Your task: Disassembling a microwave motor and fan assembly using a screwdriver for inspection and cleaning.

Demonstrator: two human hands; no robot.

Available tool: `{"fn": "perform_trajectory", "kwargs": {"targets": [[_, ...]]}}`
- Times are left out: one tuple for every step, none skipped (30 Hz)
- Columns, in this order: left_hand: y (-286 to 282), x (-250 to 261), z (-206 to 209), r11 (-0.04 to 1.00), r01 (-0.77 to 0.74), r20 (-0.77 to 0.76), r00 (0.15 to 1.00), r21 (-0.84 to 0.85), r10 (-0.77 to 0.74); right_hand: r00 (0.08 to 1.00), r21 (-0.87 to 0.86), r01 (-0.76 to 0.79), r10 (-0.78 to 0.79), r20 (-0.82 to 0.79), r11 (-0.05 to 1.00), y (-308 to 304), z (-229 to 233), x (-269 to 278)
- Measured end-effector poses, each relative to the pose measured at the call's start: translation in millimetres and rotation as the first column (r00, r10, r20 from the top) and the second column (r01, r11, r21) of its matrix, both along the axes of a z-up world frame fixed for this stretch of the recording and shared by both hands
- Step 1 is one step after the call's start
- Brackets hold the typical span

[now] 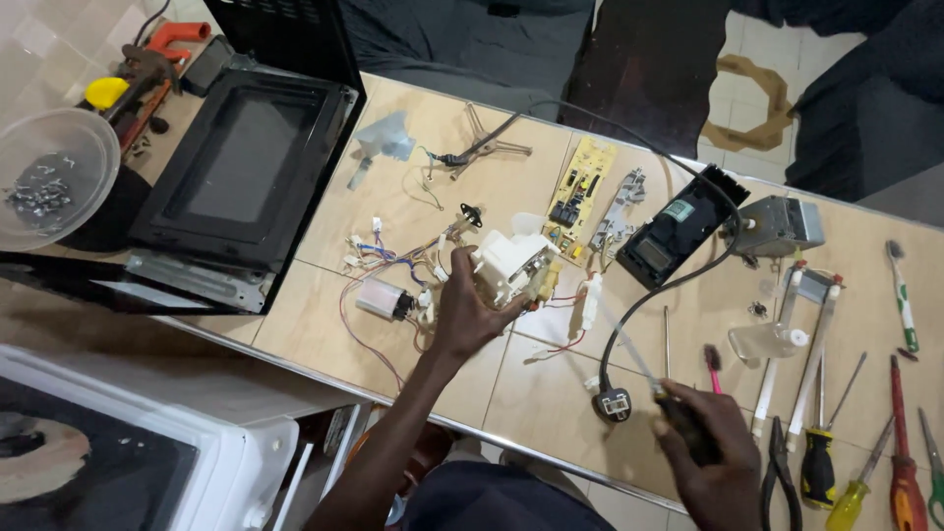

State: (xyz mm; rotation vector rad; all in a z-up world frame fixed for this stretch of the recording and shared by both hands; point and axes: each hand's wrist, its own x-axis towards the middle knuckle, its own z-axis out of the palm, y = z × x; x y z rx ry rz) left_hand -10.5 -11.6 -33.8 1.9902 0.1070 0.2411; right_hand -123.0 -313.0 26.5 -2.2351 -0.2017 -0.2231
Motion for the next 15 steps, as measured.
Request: {"fn": "perform_trajectory", "kwargs": {"targets": [[0, -2, 1, 1.000, -0.002, -0.004, 1.000, 0.011, 0.002, 0.992, 0.025, 0.105, -0.102, -0.073, 0.994, -8, -8, -7], [-1, -1, 3, 1.000, -0.002, -0.002, 1.000, 0.020, 0.002, 0.969, 0.040, 0.211, -0.204, -0.143, 0.977, -17, -16, -12], [-2, -1, 3, 1.000, 0.003, -0.002, 1.000, 0.020, -0.003, 0.967, 0.040, 0.217, -0.209, -0.143, 0.975, -19, -13, -16], [-2, -2, 3, 0.999, 0.002, -0.028, 1.000, 0.054, 0.000, 0.916, -0.029, 0.339, -0.337, -0.219, 0.940, -20, -10, -20], [-1, -4, 3, 0.996, 0.001, -0.054, 0.999, 0.089, 0.003, 0.841, -0.108, 0.448, -0.460, -0.284, 0.887, -21, -8, -24], [-2, -5, 3, 0.996, 0.005, -0.057, 0.998, 0.089, 0.000, 0.839, -0.109, 0.451, -0.462, -0.288, 0.886, -27, -22, -28], [-3, -5, 3, 0.992, -0.001, -0.045, 0.999, 0.129, 0.007, 0.854, -0.067, 0.454, -0.456, -0.251, 0.888, -34, -36, -33], [-4, -7, 2, 0.985, -0.009, -0.031, 0.999, 0.170, 0.015, 0.868, -0.026, 0.454, -0.449, -0.214, 0.891, -40, -51, -37], [-6, -8, 2, 0.985, -0.007, -0.034, 0.999, 0.170, 0.013, 0.867, -0.027, 0.455, -0.450, -0.217, 0.890, -47, -66, -41], [-8, -9, 2, 0.986, -0.028, -0.016, 0.999, 0.164, 0.031, 0.884, -0.074, 0.425, -0.432, -0.178, 0.902, -53, -81, -44], [-10, -11, 3, 0.986, -0.049, 0.003, 0.999, 0.157, 0.049, 0.901, -0.123, 0.396, -0.411, -0.141, 0.910, -59, -96, -48], [-11, -12, 3, 0.986, -0.046, 0.004, 0.999, 0.158, 0.046, 0.900, -0.122, 0.398, -0.413, -0.141, 0.909, -59, -100, -48], [-12, -13, 4, 0.989, -0.053, -0.005, 0.998, 0.139, 0.055, 0.918, -0.130, 0.368, -0.382, -0.106, 0.921, -60, -105, -49], [-13, -14, 5, 0.991, -0.062, -0.013, 0.998, 0.120, 0.064, 0.935, -0.140, 0.336, -0.348, -0.071, 0.931, -60, -110, -48], [-15, -15, 8, 0.991, -0.061, -0.012, 0.998, 0.121, 0.063, 0.934, -0.138, 0.338, -0.349, -0.070, 0.931, -58, -110, -46]]}}
